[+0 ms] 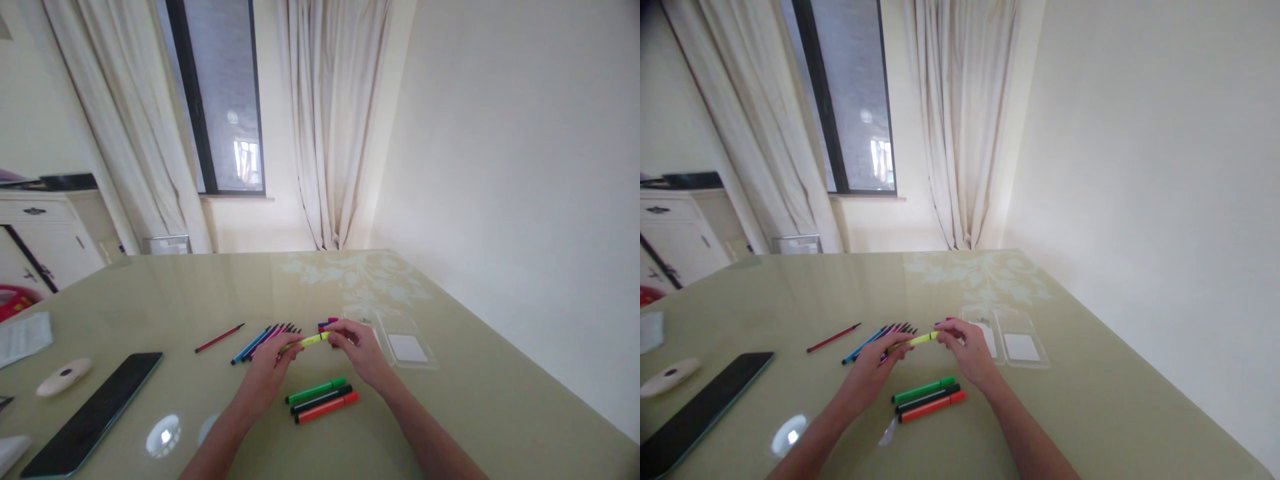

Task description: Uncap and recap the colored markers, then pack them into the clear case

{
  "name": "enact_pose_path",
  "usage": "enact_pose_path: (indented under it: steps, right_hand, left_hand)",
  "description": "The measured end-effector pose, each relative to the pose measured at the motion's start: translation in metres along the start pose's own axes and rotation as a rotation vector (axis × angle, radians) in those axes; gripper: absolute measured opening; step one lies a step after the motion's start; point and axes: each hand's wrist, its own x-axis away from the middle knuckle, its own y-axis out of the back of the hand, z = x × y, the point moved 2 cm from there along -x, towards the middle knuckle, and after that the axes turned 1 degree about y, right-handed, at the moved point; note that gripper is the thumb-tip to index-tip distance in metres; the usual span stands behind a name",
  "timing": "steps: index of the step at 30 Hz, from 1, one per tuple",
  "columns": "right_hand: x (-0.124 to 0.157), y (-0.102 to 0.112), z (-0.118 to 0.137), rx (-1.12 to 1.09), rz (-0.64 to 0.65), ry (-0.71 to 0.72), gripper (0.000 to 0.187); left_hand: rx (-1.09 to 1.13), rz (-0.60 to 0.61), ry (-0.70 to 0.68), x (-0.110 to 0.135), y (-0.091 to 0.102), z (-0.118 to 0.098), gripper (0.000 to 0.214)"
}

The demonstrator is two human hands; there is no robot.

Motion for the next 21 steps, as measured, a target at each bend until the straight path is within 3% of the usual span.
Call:
enact_pose_path:
  steps: [9, 15, 18, 21]
  right_hand:
    - [0.003, 0.000, 0.004, -0.099, 0.061, -0.014, 0.019]
    - [0.001, 0.001, 0.002, -0.116, 0.093, -0.049, 0.024]
    - [-0.002, 0.009, 0.002, -0.024, 0.100, -0.040, 0.025]
    - [-0.005, 0.024, 0.001, 0.179, 0.011, -0.007, 0.027]
  left_hand:
    - [0.136, 0.043, 0.067, 0.003, -0.009, 0.007, 0.034]
    - [0.086, 0.082, 0.038, 0.005, -0.011, -0.006, 0.035]
    - [-0.018, 0.120, 0.008, 0.008, -0.016, -0.011, 0.034]
    - [-0.128, 0.151, -0.015, 0.010, -0.022, -0.008, 0.026]
